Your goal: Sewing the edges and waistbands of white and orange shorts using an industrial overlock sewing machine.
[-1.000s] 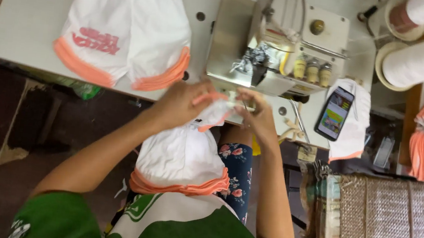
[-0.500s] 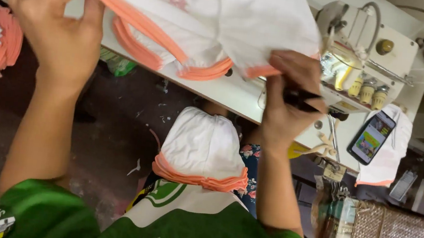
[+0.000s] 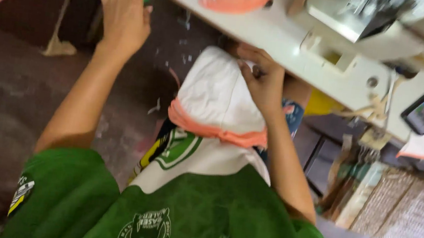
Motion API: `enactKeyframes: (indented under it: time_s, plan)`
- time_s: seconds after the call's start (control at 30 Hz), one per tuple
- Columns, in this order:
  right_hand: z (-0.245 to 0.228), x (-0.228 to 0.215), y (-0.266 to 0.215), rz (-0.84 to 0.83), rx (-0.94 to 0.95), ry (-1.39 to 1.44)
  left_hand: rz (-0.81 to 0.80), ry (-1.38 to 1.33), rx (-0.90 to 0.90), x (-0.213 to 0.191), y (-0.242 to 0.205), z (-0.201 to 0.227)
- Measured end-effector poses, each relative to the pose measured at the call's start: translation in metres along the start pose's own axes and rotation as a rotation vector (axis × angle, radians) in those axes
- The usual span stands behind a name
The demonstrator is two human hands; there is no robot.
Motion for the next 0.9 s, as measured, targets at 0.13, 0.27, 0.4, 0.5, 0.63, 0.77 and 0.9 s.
enactKeyframes:
  time_s: [0.13,0.27,0.4,0.5,0.63,0.77,0.9]
  plan:
    - [0.013,-0.03,-0.069,-0.29,0.385,0.037,-0.212,-0.701,0.232,0.081,-0.073,0.064]
    - [0.066,-0.029,-0.125,-0.467,0.555,0.126,-0.642,-0.871,0.266,0.103,-0.13,0.113]
    - [0.082,-0.027,-0.151,-0.468,0.718,0.19,-0.654,-0.821,0.297,0.138,-0.151,0.115]
    - [0.098,-0.027,-0.153,-0.501,0.664,0.214,-0.657,-0.768,0.312,0.148,-0.153,0.113]
    - [0.102,-0.023,-0.151,-0.583,0.576,0.145,-0.689,-0.633,0.402,0.133,-0.149,0.12]
    - [0.089,-0.026,-0.134,-0.55,0.556,0.059,-0.654,-0.626,0.411,0.138,-0.138,0.123]
    - [0.076,-0.046,-0.08,-0.379,0.436,-0.009,-0.681,-0.799,0.389,0.151,-0.076,0.117]
Point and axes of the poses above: each hand's wrist, its own y-axis towards the middle knuckle, its own x-axis out of the palm, z = x × y, the point moved 1 cm from there along y, towards the middle knuckle, and after that the axes turned 7 degrees about y, right-handed, at the moved point
